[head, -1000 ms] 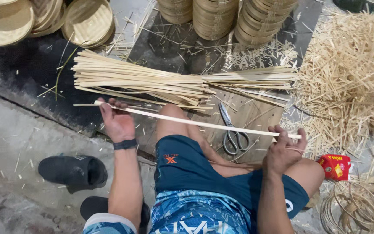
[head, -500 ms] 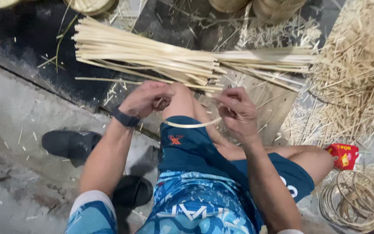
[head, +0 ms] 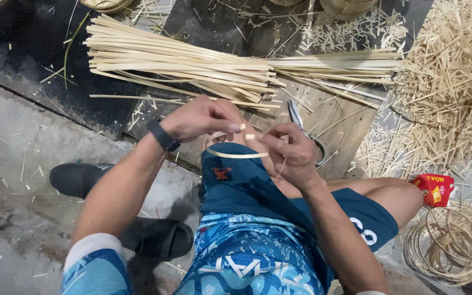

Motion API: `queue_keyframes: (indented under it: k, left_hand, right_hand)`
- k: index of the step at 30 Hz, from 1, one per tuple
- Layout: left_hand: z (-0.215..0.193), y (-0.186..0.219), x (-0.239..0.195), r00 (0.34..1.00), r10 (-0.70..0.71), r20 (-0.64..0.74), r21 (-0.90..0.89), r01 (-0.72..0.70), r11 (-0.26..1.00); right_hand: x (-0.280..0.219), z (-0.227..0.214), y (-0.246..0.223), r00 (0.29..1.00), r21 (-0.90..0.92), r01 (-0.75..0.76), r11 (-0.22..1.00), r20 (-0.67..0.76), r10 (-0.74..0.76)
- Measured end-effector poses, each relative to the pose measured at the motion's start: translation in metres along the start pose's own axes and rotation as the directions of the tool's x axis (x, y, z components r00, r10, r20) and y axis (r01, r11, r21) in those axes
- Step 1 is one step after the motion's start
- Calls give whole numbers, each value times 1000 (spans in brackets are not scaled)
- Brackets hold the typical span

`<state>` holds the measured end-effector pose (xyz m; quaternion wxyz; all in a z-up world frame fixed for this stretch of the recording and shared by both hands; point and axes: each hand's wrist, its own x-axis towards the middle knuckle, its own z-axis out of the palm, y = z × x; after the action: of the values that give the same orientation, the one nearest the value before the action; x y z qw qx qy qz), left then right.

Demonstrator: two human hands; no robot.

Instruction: The person sits on the floor and repeatedly bends thin bamboo strips into circular rings, joining the ends by hand. They place each completed ring into a growing pile beside them. Scissors and stacks of finished bamboo baskets are visible nearby.

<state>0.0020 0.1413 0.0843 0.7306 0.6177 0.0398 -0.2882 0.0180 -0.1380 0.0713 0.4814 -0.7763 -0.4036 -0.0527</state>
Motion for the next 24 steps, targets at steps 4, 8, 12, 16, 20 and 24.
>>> queue_keyframes:
  k: [4,8,12,16,20,24]
  left_hand:
    - [9,15,17,986,-166,7,309,155,938]
    - [16,18,27,956,-288,60,238,266,934]
    - [20,13,33,942,-319,103,220,291,931]
    - [18,3,35,930,-354,96,165,336,927]
    - [14,-17,38,947,-289,140,107,276,955]
    - [12,-38,40,948,-284,145,38,282,959]
  right_hand:
    - [6,5,-9,997,-186,76,980,32,-71]
    - [5,9,-14,996,-242,80,967,42,-72]
    - [0,8,-13,996,-252,84,964,62,-71]
    - [-1,9,-10,992,-303,105,947,99,-78]
    - [-5,8,-6,1000,-84,1,996,27,1]
    - [-3,0,2,987,60,-162,985,28,160]
